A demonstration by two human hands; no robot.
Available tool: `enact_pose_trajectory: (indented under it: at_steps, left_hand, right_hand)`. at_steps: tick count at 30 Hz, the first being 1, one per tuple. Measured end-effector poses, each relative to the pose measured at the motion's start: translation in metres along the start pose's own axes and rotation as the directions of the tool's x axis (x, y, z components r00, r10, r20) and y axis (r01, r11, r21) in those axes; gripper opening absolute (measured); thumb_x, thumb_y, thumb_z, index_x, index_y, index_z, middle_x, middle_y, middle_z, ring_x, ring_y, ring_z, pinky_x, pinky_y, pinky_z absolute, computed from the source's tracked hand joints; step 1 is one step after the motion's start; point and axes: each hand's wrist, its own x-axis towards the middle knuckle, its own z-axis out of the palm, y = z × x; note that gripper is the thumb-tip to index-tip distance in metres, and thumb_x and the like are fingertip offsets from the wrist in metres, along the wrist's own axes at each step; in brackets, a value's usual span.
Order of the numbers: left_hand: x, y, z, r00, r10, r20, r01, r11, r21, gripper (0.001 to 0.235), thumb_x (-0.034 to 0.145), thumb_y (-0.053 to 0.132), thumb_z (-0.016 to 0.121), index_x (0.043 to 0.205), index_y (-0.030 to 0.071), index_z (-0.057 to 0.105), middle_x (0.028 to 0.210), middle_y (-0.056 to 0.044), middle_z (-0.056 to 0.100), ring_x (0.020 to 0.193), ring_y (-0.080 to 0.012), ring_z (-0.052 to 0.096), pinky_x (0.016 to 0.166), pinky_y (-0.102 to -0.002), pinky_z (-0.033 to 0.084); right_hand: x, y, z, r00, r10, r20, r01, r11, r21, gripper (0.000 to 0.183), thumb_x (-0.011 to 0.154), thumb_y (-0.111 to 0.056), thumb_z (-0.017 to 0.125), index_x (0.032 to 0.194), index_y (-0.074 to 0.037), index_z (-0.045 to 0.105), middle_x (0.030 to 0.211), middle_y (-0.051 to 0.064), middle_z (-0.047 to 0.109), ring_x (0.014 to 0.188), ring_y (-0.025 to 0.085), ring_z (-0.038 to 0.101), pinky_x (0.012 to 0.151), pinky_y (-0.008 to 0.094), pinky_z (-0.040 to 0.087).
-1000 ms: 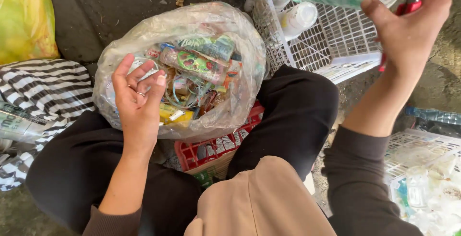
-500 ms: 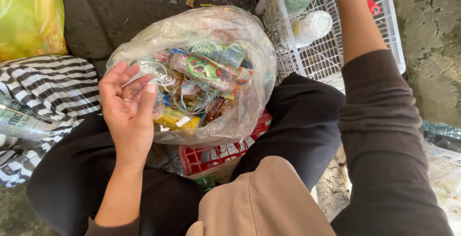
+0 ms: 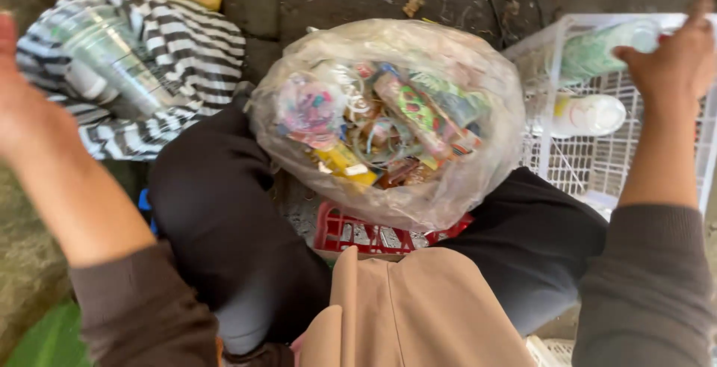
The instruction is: The person sits on the ground and uses a red utility knife to scrape printed labels and residue off used plastic cups, rotating each cup to work around its surface. Scraped cups are set aside and further cups are taken from a large plastic bag of collected cups.
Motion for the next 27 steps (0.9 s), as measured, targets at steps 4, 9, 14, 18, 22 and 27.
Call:
enact_pose_trajectory:
  at_steps: [4,9,14,18,22,27]
  left_hand:
    - [0.019,-0.122,-0.062,0.976,0.089,-0.2,0.058,0.778,0.626,0.057,0.099,0.029,0.076,0.133,-0.006,0.047,0.133,-0.021,0.055,0.124,-0.0312,0.055,0.106,-0.041,0.045]
    - [0.041,-0.214,-0.063,0.906,-0.109,-0.409,0.414,0.425,0.805,0.149,0.064,0.068,0.1,0.144,-0.024,0.014,0.146,-0.038,0.04,0.139,-0.0407,0.045,0.117,-0.038,0.038]
    - [-0.001,-0.145,-0.008,0.974,-0.044,-0.224,0.214,0.515,0.83,0.124,0.062,0.044,0.104,0.147,-0.009,0.031,0.139,-0.027,0.054,0.129,-0.038,0.056,0.108,-0.045,0.046]
    - [-0.026,-0.05,0.059,0.898,0.236,0.371,-0.438,0.547,0.713,0.096,0.073,0.022,0.098,0.146,-0.002,0.041,0.14,-0.021,0.06,0.13,-0.0385,0.06,0.113,-0.047,0.049]
    - [-0.06,0.028,0.13,0.688,0.096,0.72,-0.706,0.319,0.632,0.1,0.065,0.026,0.098,0.148,0.004,0.046,0.134,-0.019,0.06,0.125,-0.0389,0.058,0.109,-0.052,0.044]
    - [-0.081,0.066,0.176,0.509,0.082,0.857,-0.828,0.32,0.461,0.103,0.058,0.024,0.097,0.146,0.006,0.047,0.135,-0.021,0.058,0.125,-0.0435,0.055,0.107,-0.052,0.042]
  right_hand:
    - [-0.022,0.038,0.037,0.976,0.196,-0.093,-0.177,0.967,0.185,0.059,0.097,-0.04,0.072,0.13,0.007,0.06,0.117,0.028,0.073,0.108,0.04,0.071,0.087,0.049,0.056]
    - [-0.073,-0.1,-0.095,0.91,0.4,-0.114,-0.348,0.882,0.318,0.045,0.11,-0.039,0.064,0.124,0.003,0.067,0.111,0.026,0.072,0.099,0.036,0.07,0.08,0.047,0.055]
    - [-0.113,-0.212,-0.169,0.893,0.067,-0.444,0.224,0.791,0.57,0.024,0.103,0.004,0.07,0.125,0.009,0.062,0.117,0.017,0.062,0.097,0.025,0.061,0.08,0.036,0.056]
    - [-0.12,-0.262,-0.17,0.939,0.06,-0.339,0.158,0.8,0.578,0.01,0.107,0.012,0.076,0.108,0.005,0.067,0.124,0.016,0.072,0.079,0.024,0.049,0.067,0.033,0.042]
    - [-0.129,-0.363,-0.194,0.957,-0.236,-0.17,0.272,0.518,0.811,0.022,0.094,-0.001,0.077,0.116,-0.004,0.073,0.121,0.013,0.07,0.085,0.016,0.066,0.061,0.025,0.051]
    - [-0.128,-0.432,-0.163,0.874,-0.373,-0.311,0.428,0.289,0.856,0.037,0.092,-0.02,0.083,0.123,-0.004,0.072,0.118,0.012,0.073,0.088,0.022,0.073,0.07,0.033,0.057]
